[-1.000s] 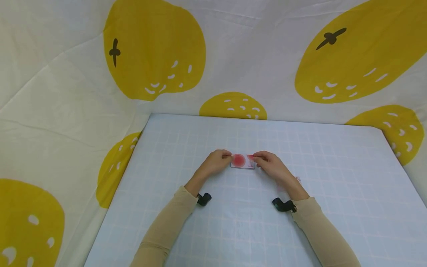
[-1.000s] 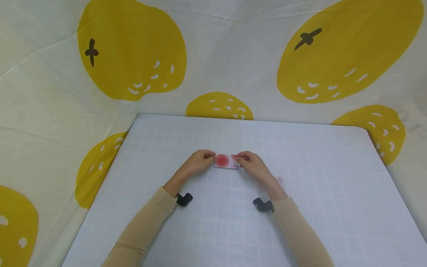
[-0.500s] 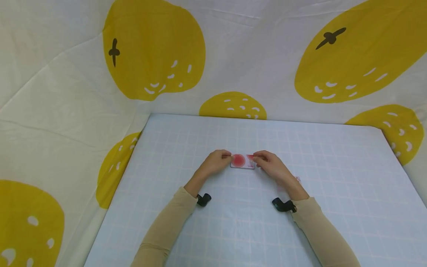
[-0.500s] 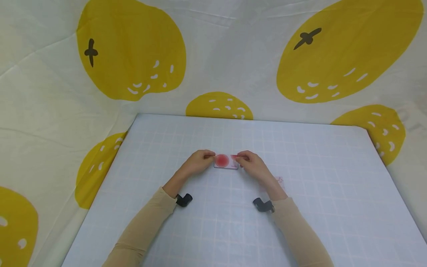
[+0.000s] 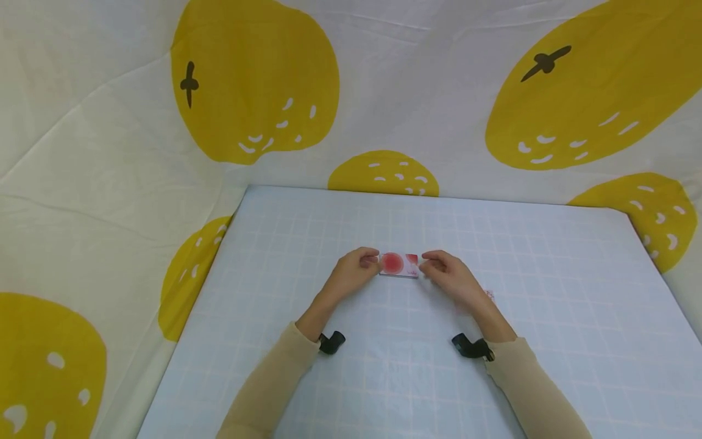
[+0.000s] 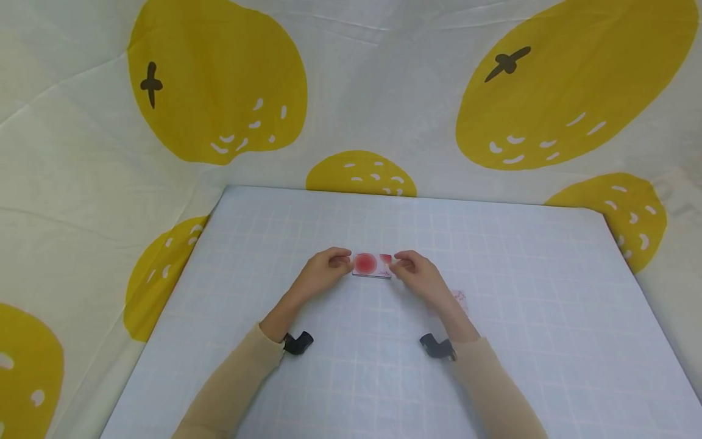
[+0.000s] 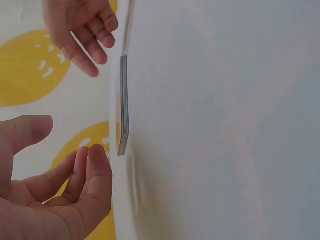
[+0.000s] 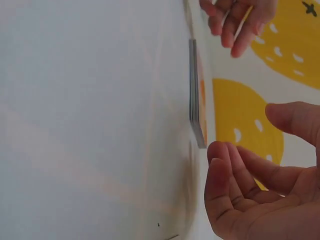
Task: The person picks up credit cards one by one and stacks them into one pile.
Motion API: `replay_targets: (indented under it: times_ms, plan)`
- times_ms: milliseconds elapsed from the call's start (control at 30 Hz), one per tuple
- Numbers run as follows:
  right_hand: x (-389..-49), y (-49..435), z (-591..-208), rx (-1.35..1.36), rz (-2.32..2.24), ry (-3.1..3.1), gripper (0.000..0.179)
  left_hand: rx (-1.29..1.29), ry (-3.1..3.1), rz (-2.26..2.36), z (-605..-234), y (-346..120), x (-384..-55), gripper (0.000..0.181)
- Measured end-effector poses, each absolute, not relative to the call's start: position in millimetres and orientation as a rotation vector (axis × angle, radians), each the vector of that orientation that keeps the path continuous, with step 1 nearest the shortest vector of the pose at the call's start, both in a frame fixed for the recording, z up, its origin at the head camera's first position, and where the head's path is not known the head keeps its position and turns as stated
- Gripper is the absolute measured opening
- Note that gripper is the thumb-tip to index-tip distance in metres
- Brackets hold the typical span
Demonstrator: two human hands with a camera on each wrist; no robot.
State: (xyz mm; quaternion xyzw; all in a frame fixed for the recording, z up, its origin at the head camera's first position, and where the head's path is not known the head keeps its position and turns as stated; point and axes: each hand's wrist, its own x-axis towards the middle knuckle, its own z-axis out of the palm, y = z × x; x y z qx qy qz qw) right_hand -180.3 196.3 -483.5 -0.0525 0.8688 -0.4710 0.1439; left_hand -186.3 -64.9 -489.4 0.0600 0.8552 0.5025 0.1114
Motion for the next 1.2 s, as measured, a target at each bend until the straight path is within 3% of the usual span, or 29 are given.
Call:
replay_targets:
  times_ms: [567, 1200]
  plan:
    - [-151.7, 221.2, -471.1, -0.149, -1.298, 2.636, 0.047, 0.286, 2.418, 1.538, -489.6, -44.6, -153.3, 0.047]
    - [-143.7, 302.8, -473.4, -0.172, -1.264, 2.654, 0.048, 0.607, 2.402, 1.290, -487.4, 42.4, -163.5, 0.043]
